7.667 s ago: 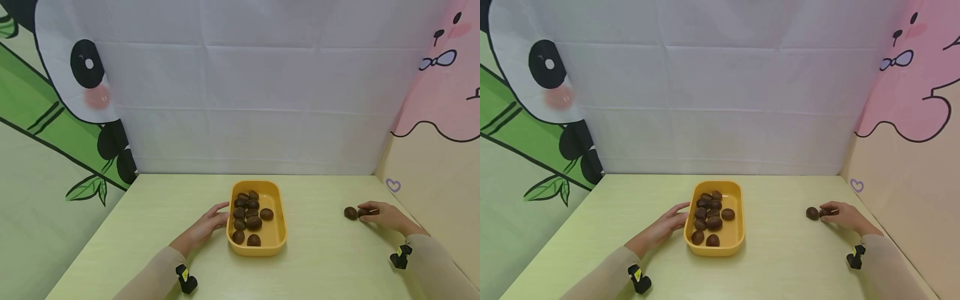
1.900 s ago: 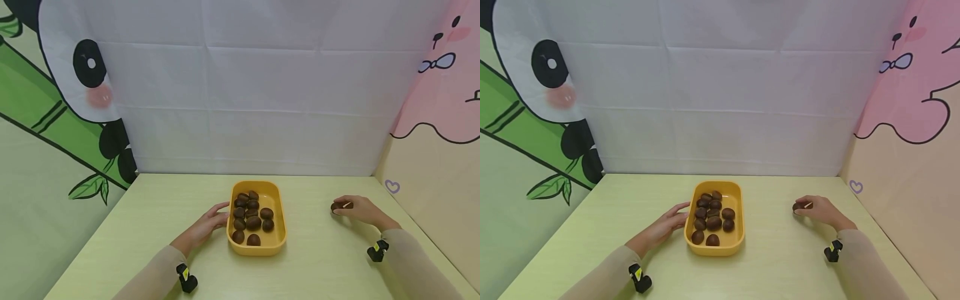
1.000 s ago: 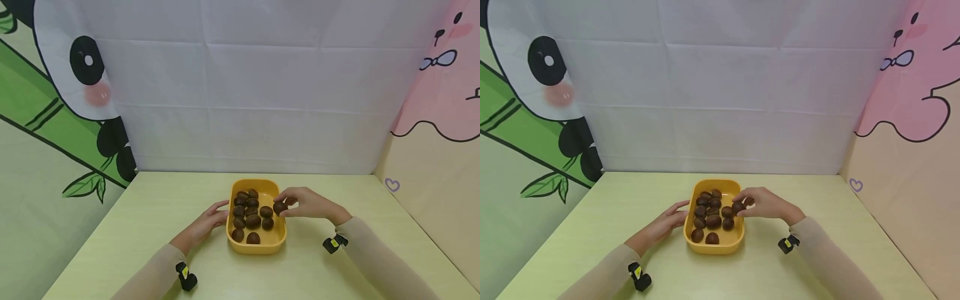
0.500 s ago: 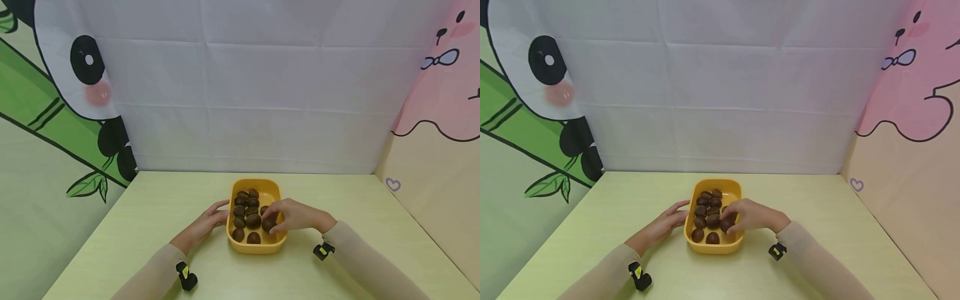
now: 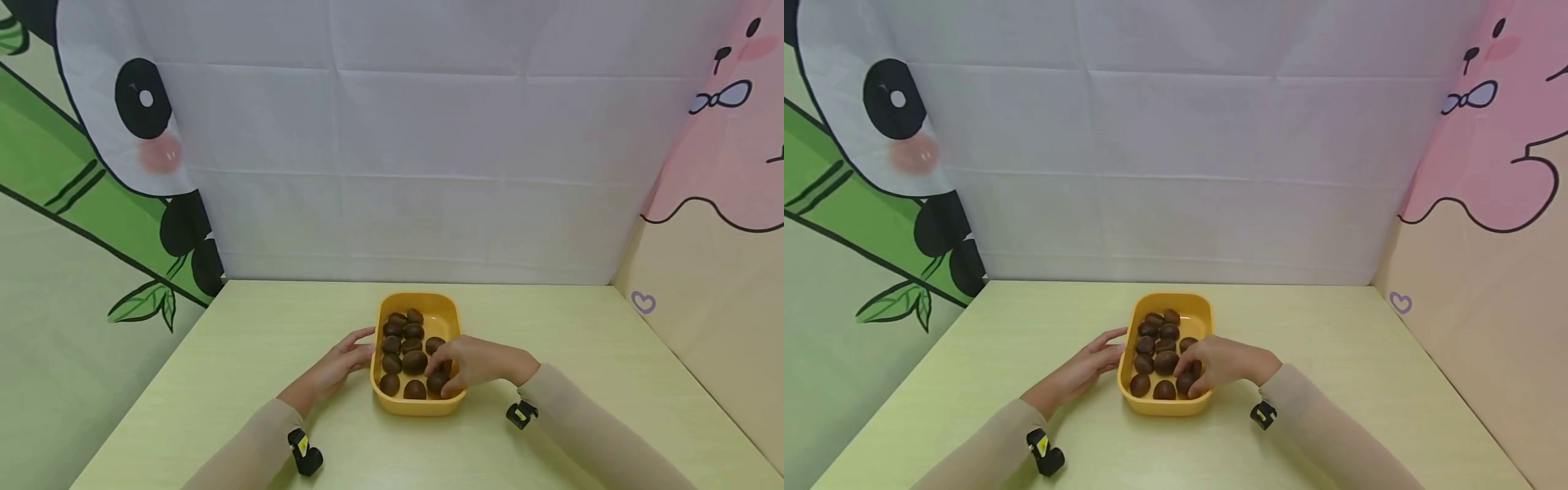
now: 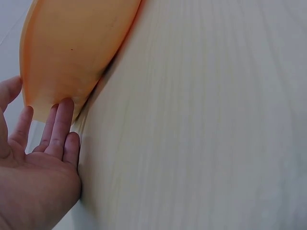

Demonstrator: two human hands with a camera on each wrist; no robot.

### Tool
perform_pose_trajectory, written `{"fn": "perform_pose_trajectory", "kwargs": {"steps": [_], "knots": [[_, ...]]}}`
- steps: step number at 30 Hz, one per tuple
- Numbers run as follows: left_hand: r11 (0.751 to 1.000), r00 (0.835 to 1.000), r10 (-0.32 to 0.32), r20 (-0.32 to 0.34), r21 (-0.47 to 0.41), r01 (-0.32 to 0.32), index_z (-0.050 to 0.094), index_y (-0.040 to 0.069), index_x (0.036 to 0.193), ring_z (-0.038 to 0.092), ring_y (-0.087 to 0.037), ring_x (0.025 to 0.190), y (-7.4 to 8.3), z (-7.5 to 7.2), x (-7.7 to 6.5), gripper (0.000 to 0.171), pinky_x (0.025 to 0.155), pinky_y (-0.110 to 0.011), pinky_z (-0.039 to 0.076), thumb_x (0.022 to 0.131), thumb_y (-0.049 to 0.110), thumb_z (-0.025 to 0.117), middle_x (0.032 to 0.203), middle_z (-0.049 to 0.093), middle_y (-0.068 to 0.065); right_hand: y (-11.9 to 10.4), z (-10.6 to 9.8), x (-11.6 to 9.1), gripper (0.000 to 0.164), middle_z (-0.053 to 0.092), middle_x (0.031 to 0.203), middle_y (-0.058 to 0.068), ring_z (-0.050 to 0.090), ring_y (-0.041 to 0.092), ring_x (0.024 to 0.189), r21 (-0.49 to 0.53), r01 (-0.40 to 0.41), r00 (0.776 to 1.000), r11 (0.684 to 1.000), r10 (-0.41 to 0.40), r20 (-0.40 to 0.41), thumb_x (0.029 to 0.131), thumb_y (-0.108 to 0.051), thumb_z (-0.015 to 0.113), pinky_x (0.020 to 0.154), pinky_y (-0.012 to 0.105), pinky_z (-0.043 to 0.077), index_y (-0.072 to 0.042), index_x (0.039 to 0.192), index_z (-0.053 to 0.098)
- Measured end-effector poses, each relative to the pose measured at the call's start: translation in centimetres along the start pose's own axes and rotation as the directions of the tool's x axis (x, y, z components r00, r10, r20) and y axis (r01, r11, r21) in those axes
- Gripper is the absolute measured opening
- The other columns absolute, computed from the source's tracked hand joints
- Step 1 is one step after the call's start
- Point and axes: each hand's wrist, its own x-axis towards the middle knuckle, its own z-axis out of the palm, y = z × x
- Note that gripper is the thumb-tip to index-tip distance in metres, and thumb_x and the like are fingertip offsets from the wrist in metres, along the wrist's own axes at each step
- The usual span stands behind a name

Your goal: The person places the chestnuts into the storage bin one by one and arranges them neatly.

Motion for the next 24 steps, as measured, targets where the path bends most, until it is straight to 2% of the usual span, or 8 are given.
{"fn": "perform_pose_trajectory", "kwargs": {"steps": [5,14,24], "knots": [[1.0,1.0,-0.004,-0.004,-0.002,0.004,0.033,0.015,0.155,0.057,-0.03,0.122,-0.05,0.03,0.04,0.063,0.116,-0.058,0.021,0.102,0.035,0.059,0.138,0.057,-0.017,-0.02,0.09,0.17,0.032,0.068,0.109,-0.01,0.06,0.006,0.087,-0.028,-0.016,1.0,0.999,0.016,0.016,0.084,-0.015,0.083,0.076,0.021,0.051,-0.014,0.114,0.074],[1.0,1.0,-0.003,-0.007,0.01,0.003,0.034,0.015,0.155,0.058,-0.03,0.121,0.0,0.1,-0.05,0.063,0.116,-0.058,0.023,0.102,0.035,0.059,0.137,0.058,-0.017,-0.55,0.38,0.59,0.032,0.069,0.096,-0.01,0.053,0.001,0.07,-0.057,-0.088,0.996,0.994,0.088,0.001,0.081,-0.014,0.085,0.063,0.021,0.049,-0.015,0.111,0.075],[1.0,1.0,-0.001,0.0,0.012,0.001,0.033,0.014,0.156,0.058,-0.029,0.121,0.02,0.02,-0.07,0.063,0.115,-0.056,0.024,0.102,0.035,0.059,0.138,0.057,-0.017,-0.39,0.42,0.53,0.032,0.068,0.101,-0.009,0.057,0.003,0.075,-0.037,-0.093,0.996,0.995,0.093,0.001,0.083,-0.015,0.083,0.068,0.022,0.051,-0.015,0.114,0.075]]}}
